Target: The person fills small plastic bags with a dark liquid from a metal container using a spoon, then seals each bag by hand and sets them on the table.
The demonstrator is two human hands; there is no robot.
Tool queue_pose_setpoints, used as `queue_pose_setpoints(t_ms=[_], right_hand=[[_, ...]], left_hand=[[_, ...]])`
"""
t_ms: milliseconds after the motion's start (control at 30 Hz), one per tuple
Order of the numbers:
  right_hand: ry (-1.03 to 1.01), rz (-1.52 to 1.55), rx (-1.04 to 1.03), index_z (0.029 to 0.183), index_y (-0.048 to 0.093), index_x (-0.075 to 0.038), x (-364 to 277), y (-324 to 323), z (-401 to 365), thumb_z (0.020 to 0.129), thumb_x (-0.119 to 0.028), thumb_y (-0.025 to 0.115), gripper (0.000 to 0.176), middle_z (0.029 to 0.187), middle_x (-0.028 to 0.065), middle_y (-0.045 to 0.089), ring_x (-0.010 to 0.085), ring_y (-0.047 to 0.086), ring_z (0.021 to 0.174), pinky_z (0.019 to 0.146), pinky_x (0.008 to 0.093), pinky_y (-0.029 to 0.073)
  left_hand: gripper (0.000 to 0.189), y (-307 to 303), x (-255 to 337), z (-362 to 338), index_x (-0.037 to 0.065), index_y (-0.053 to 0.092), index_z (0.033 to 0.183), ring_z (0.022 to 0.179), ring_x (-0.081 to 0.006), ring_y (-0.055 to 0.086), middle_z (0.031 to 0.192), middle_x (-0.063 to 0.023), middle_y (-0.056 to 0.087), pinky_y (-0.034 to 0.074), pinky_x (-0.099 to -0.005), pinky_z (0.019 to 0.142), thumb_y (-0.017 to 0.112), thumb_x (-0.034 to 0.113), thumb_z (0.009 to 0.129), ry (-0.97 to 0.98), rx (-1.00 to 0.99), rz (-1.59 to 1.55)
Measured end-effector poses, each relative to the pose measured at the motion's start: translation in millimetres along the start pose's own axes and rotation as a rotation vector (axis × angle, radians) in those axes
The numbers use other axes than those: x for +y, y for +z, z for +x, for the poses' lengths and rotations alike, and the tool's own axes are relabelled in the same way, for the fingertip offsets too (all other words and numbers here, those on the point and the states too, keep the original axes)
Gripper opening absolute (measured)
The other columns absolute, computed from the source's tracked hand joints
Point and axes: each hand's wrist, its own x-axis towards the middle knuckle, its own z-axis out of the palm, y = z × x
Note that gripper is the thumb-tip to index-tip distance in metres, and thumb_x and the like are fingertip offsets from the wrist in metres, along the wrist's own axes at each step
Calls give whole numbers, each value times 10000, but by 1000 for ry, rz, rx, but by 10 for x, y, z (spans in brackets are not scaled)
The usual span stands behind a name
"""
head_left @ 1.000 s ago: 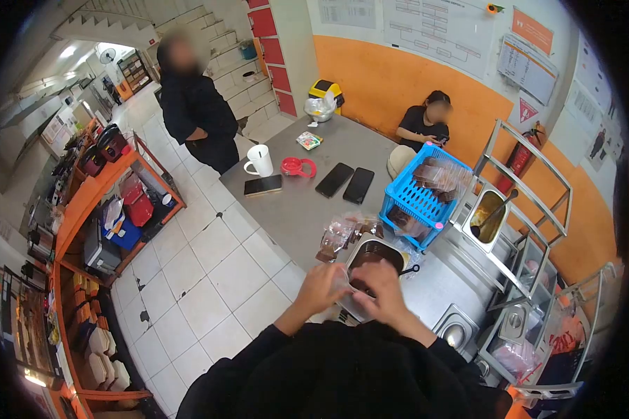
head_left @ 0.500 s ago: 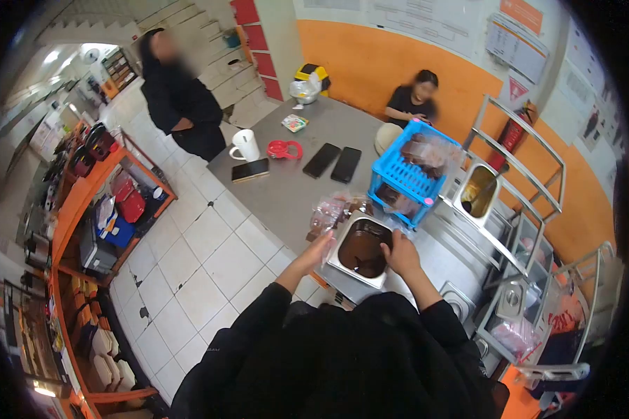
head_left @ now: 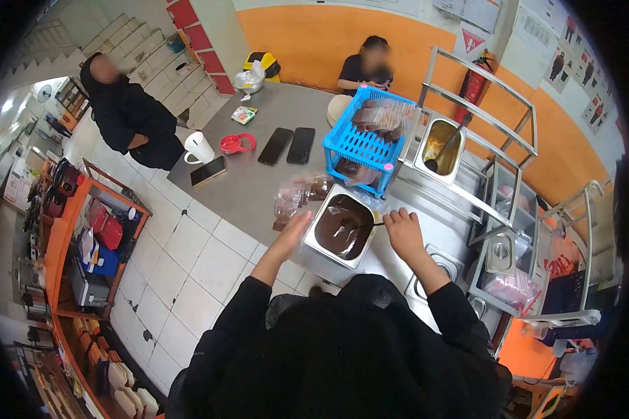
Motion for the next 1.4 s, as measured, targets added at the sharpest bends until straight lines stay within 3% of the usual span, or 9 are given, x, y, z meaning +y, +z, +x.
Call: queue_pose_setpoints(t_ms=[267, 467, 600, 700, 833, 933, 1233, 1333, 1400], right_hand=[[5, 192, -83, 842, 630, -67, 101, 186, -12, 749, -155, 600, 132, 883, 72, 635, 263, 574, 916, 754, 407, 463], [159, 595, -184, 750, 646, -52, 141, 554, -89, 702, -211, 654, 166, 764, 119, 674, 324, 624, 746, 683, 427, 504], [265, 949, -259, 726, 645, -52, 170, 793, -177, 711, -223, 669, 173, 713, 99, 667, 269, 630, 658, 634, 380, 496], [324, 1208, -290, 735, 643, -47, 199, 1067, -281, 738, -219, 668, 174, 674, 66, 636, 178, 593, 628, 612, 335, 473], [345, 1240, -319, 728, 628, -38, 185, 1093, -302, 797, -216, 637, 192, 649, 13, 595, 91, 515, 627, 596, 292, 446], [394, 1560, -260, 732, 611, -53, 109, 1296, -289, 837, -149, 616, 142, 697, -15, 611, 73, 511, 638, 588, 262, 433], [466, 1609, -267, 734, 577, -58, 95, 883, -76, 825, -105, 681, 146, 704, 1, 608, 87, 548, 646, 625, 238, 442], [450, 1600, -226, 726, 579, -59, 94, 819, -19, 820, -105, 685, 149, 678, -6, 591, 82, 532, 625, 599, 240, 428], [437, 1572, -226, 727, 593, -49, 124, 823, 2, 822, -94, 674, 133, 683, 2, 596, 81, 529, 627, 590, 243, 425]], left_hand=[[567, 144, 13, -32, -20, 508, 1237, 1124, -154, 483, 1187, -92, 552, 362, -287, 975, 505, 473, 956, 89, -26, 18], [495, 246, 148, -172, -14, 524, 1163, 1075, -136, 489, 1115, -74, 555, 379, -281, 937, 495, 441, 971, 121, -36, 35], [569, 191, 131, -129, 4, 452, 1340, 1278, -175, 407, 1351, -87, 467, 292, -308, 1079, 470, 443, 978, 10, -110, 49], [440, 184, 79, -121, 29, 545, 1114, 1043, -140, 506, 1068, -77, 575, 393, -282, 906, 472, 442, 981, 114, -62, 87], [511, 163, 175, -200, 22, 548, 1152, 1073, -176, 513, 1102, -111, 582, 388, -311, 935, 469, 491, 966, 158, -6, 250], [612, 75, 15, -78, -18, 509, 1261, 1167, -202, 492, 1223, -144, 554, 364, -320, 1003, 479, 511, 955, 138, 41, 263], [646, -166, -147, 3, 6, 445, 1357, 1276, -226, 404, 1344, -136, 471, 289, -350, 1079, 424, 523, 970, 46, 12, 200], [557, -190, -238, -16, -13, 535, 1230, 1160, -186, 493, 1202, -117, 572, 376, -327, 993, 500, 473, 961, 115, 79, 186], [495, -285, -410, 62, 21, 552, 1209, 1120, -235, 520, 1148, -119, 584, 388, -354, 983, 563, 431, 932, 212, 149, 354]])
